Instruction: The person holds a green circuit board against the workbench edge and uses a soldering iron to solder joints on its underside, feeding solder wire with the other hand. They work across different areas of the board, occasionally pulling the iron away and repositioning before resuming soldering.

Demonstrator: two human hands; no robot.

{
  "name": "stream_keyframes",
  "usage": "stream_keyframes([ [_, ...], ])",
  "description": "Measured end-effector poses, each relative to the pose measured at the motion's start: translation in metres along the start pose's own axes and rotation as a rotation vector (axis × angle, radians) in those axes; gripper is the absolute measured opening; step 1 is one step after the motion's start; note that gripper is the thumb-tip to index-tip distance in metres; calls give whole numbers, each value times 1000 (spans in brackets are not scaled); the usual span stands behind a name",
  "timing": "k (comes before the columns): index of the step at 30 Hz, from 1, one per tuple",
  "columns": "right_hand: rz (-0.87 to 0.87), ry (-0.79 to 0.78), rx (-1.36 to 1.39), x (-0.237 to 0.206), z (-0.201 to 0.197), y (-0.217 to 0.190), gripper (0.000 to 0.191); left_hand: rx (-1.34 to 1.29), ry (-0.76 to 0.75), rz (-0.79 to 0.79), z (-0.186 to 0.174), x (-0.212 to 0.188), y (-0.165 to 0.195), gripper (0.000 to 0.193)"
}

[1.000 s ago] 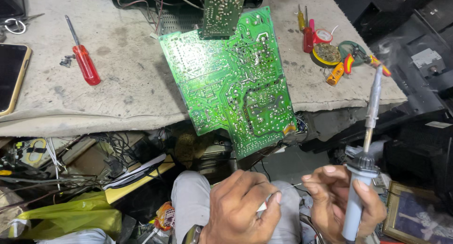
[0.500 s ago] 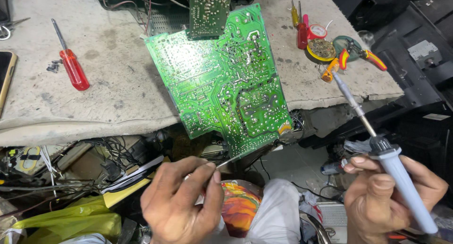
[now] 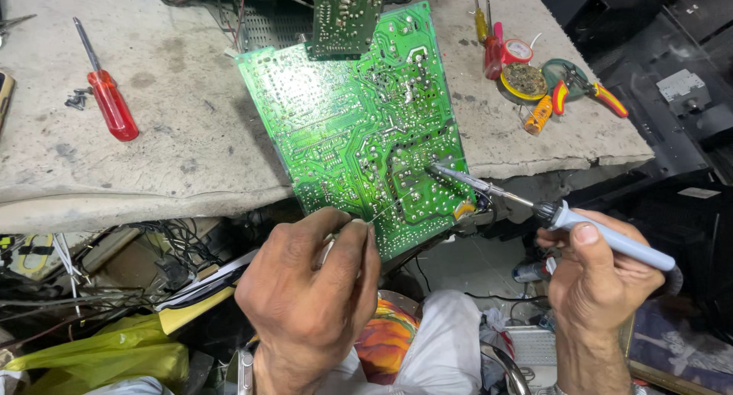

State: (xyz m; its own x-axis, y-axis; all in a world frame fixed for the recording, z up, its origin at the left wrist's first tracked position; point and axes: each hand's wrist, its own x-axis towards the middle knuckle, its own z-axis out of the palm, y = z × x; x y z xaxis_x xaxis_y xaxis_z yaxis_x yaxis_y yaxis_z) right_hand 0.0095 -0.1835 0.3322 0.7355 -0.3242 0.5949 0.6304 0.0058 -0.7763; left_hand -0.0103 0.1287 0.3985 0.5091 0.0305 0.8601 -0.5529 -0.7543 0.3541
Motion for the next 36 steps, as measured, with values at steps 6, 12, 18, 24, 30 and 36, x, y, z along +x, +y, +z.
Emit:
stream_keyframes([
  [6,53,24,-34,3,7,3,26,4,-29,42,7,1,-4,17],
  [12,75,17,-48,6,9,3,26,16,-47,57,9,0,-7,18],
  [18,105,-11,-35,8,4,5,25,38,-48,73,12,-1,-8,18],
  [24,-9,-104,-124,8,-4,2,22,63,-60,100,16,-2,-8,21],
  [30,-184,-235,-538,11,-4,-22,26,84,-69,108,21,-2,-6,20],
  [36,-187,-255,-620,20,14,-42,29,82,-63,112,22,-1,-4,19],
])
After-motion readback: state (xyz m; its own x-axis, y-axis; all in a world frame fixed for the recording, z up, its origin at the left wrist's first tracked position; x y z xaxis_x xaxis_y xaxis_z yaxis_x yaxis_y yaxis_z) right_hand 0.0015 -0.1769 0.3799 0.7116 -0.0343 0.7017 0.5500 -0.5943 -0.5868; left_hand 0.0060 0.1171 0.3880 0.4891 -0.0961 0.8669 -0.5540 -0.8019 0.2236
